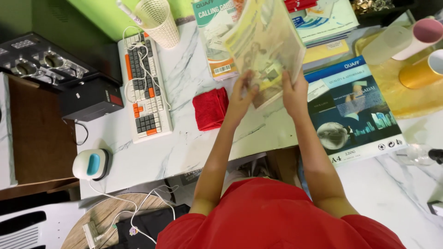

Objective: Dusting and organizing various types of paper supplies and packaging on a desk.

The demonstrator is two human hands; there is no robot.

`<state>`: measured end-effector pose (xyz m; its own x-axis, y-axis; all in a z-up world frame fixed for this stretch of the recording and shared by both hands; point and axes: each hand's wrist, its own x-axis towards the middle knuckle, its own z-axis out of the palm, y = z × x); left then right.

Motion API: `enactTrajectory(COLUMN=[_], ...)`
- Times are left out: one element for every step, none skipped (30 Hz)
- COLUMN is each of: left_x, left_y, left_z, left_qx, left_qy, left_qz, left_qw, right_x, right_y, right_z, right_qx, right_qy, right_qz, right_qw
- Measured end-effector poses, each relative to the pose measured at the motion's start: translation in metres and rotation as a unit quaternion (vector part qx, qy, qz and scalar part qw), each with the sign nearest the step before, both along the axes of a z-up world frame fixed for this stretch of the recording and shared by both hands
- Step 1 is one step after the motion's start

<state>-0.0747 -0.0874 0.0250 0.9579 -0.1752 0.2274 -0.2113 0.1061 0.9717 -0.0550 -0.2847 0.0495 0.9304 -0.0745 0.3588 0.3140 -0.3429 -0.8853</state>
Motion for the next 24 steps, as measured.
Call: enactTrajectory(left_x=[0.001,0.001,0.002,0.004,0.006,0.006,0.006,0.004,0.003,0.002,0.000,-0.003,-0.004,-0.004,-0.005,-0.004,-0.004,-0.003,-0.005,-0.009,-0.013,-0.012,-0.012,-0.015], left_y=[0.000,-0.001,-0.002,-0.002,-0.002,-0.002,-0.006,-0.011,-0.016,-0.023,-0.031,-0.040,-0.051,-0.065,-0.079,-0.091,-0.104,-0.116,-0.129,-0.140,-0.151,-0.161,-0.171,-0.180], left_z=[-0.005,-0.011,-0.017,-0.014,-0.011,-0.009,-0.003,0.003,0.008,0.014,0.019,0.024,0.027,0.031,0.034,0.023,0.011,0.000,-0.007,-0.015,-0.023,-0.030,-0.037,-0.045], left_qx=[0.000,0.013,0.025,0.026,-0.010,-0.044,-0.043,-0.101,-0.159,-0.156,-0.214,-0.271,-0.268,-0.238,-0.208,-0.207,-0.207,-0.208,-0.209,-0.196,-0.182,-0.182,-0.181,-0.181], left_qy=[0.001,0.018,0.035,0.033,0.059,0.086,0.087,0.093,0.099,0.103,0.104,0.108,0.115,0.117,0.117,0.122,0.085,0.048,0.051,0.074,0.095,0.098,0.114,0.133], left_qz=[-0.005,0.079,0.163,0.157,0.164,0.170,0.164,0.140,0.116,0.107,0.038,-0.034,-0.045,-0.054,-0.064,-0.080,-0.113,-0.145,-0.159,-0.171,-0.182,-0.192,-0.203,-0.213], left_qw=[1.000,0.997,0.986,0.987,0.985,0.981,0.982,0.981,0.975,0.977,0.970,0.956,0.955,0.963,0.969,0.968,0.968,0.966,0.963,0.963,0.962,0.959,0.955,0.951], right_x=[-0.002,-0.005,-0.007,-0.011,-0.015,-0.021,-0.027,-0.035,-0.043,-0.052,-0.060,-0.072,-0.082,-0.093,-0.105,-0.116,-0.127,-0.137,-0.148,-0.158,-0.169,-0.173,-0.177,-0.184], right_y=[-0.005,-0.011,-0.017,-0.024,-0.032,-0.040,-0.051,-0.062,-0.074,-0.083,-0.092,-0.101,-0.111,-0.122,-0.134,-0.144,-0.155,-0.165,-0.173,-0.180,-0.186,-0.194,-0.202,-0.209], right_z=[-0.001,-0.003,-0.004,-0.007,-0.011,-0.014,-0.018,-0.022,-0.026,-0.022,-0.018,-0.015,-0.019,-0.022,-0.025,-0.029,-0.034,-0.038,-0.040,-0.042,-0.044,-0.052,-0.059,-0.067], right_qx=[0.000,0.122,0.242,0.242,0.345,0.444,0.444,0.472,0.499,0.501,0.502,0.502,0.504,0.497,0.490,0.490,0.483,0.476,0.476,0.474,0.473,0.472,0.473,0.474], right_qy=[0.001,0.009,0.015,0.013,0.039,0.065,0.062,0.062,0.060,0.058,0.050,0.041,0.038,0.037,0.037,0.029,0.033,0.036,0.029,0.039,0.049,0.044,0.056,0.070], right_qz=[-0.005,0.018,0.041,0.035,0.040,0.043,0.038,0.028,0.019,0.010,0.006,-0.001,-0.014,-0.029,-0.043,-0.058,-0.079,-0.100,-0.113,-0.134,-0.155,-0.165,-0.179,-0.194], right_qw=[1.000,0.992,0.969,0.970,0.937,0.893,0.893,0.879,0.864,0.863,0.864,0.864,0.863,0.866,0.870,0.870,0.871,0.873,0.872,0.869,0.866,0.865,0.861,0.856])
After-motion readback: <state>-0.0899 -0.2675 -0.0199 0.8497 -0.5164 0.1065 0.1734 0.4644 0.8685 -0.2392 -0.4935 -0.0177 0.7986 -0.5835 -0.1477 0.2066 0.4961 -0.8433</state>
